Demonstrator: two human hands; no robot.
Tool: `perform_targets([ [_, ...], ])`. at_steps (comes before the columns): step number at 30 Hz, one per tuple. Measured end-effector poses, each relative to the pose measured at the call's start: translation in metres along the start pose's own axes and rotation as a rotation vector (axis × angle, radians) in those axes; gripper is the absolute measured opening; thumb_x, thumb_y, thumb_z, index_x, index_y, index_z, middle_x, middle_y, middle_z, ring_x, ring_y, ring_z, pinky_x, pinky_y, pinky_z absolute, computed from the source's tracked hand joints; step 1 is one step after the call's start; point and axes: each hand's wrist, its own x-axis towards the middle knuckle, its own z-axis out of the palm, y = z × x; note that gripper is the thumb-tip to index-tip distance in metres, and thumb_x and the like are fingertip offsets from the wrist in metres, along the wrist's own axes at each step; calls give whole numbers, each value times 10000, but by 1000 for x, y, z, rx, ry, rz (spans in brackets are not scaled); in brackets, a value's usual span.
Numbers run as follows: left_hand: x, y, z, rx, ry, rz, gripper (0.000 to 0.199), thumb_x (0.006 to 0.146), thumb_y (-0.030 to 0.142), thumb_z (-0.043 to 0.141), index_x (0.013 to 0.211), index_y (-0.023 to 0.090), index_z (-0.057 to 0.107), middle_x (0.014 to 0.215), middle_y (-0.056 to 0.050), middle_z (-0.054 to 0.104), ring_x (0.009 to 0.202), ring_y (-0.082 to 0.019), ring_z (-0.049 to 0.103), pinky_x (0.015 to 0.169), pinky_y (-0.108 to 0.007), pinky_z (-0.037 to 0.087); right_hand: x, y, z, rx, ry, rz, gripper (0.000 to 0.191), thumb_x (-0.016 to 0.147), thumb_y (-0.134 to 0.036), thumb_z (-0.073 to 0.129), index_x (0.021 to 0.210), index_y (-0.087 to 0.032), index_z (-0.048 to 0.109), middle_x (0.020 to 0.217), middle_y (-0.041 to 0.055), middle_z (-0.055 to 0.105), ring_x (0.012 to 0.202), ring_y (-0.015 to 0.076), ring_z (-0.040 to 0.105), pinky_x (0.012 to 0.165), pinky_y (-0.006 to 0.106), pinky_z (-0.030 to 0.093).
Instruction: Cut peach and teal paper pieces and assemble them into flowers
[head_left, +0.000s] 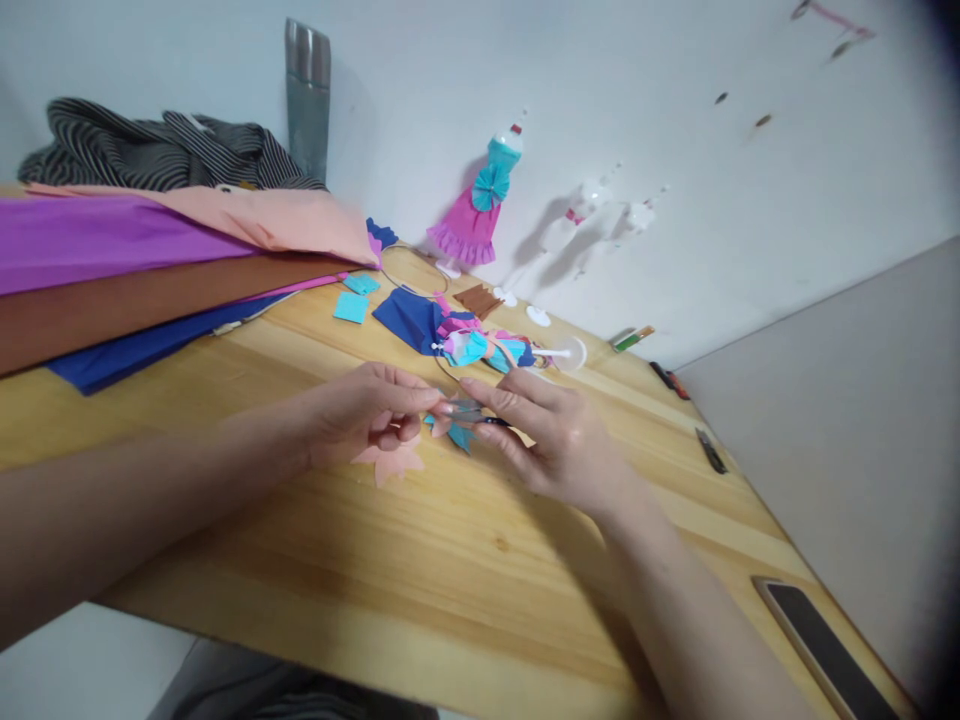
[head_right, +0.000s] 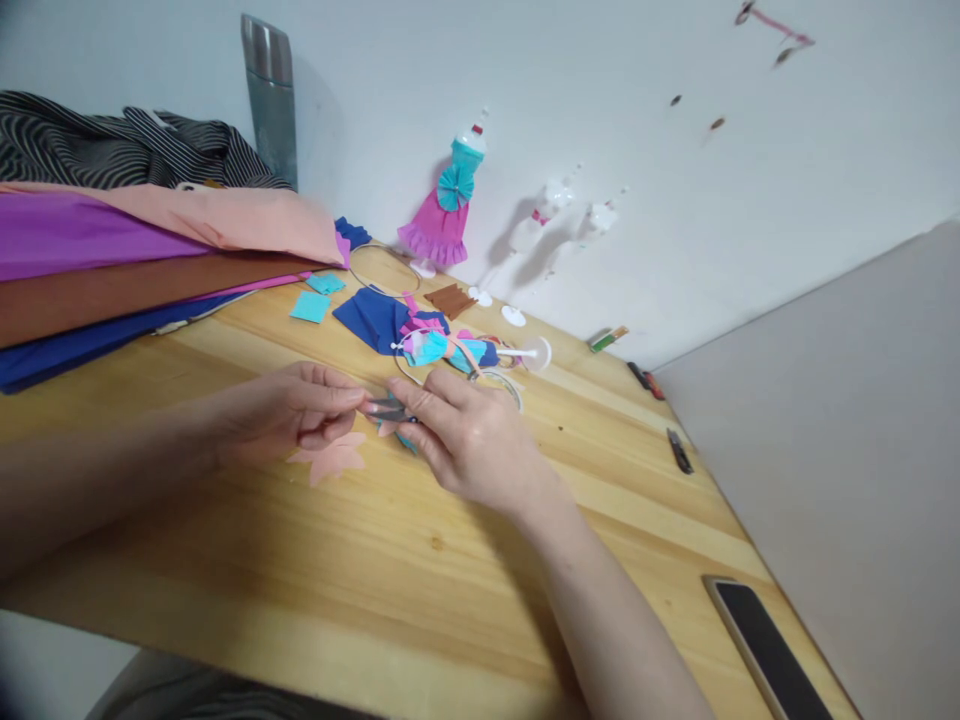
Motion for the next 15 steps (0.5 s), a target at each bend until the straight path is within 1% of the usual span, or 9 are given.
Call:
perform_targets([
  [3, 0, 0, 1, 12, 15, -16, 298, 754, 311, 656, 567, 108, 542, 468, 15, 465, 419, -34, 293, 434, -214, 130, 1, -1, -2, 12, -33, -24, 324, 951, -269, 449, 1212, -141, 593, 836, 85, 626, 655, 143, 558, 566, 260, 453],
  [5, 1, 0, 1, 14, 22, -18, 293, 744, 311, 655, 560, 111, 544, 464, 14, 462, 418, -36, 292, 435, -216, 127, 1, -1, -2, 26, -26, -36, 321, 947, -263, 460, 1209, -131, 590, 817, 78, 619, 645, 141, 553, 561, 259, 450],
  [8, 2, 2, 1, 5, 39, -6, 221, 726, 300, 656, 638, 102, 614, 453, 18, 459, 415, -45, 284, 433, -220, 121, 2, -2, -3, 68, 12, -49, 322, 944, -256, 469, 1214, -118, 577, 789, 65, 604, 636, 139, 543, 547, 255, 436],
  [11, 2, 3, 0, -7, 48, 3, 184, 736, 276, 649, 690, 98, 643, 456, 18, 461, 424, -53, 295, 434, -219, 133, 2, -2, -2, 47, 5, -41, 316, 950, -263, 452, 1199, -123, 588, 780, 62, 599, 634, 140, 542, 542, 255, 432],
  [15, 1, 3, 0, 2, 18, 2, 276, 783, 273, 625, 567, 113, 562, 476, 6, 460, 433, -49, 298, 441, -223, 134, 1, -1, 1, -5, -7, -24, 325, 956, -286, 433, 1176, -130, 613, 795, 75, 611, 640, 145, 545, 562, 262, 457],
])
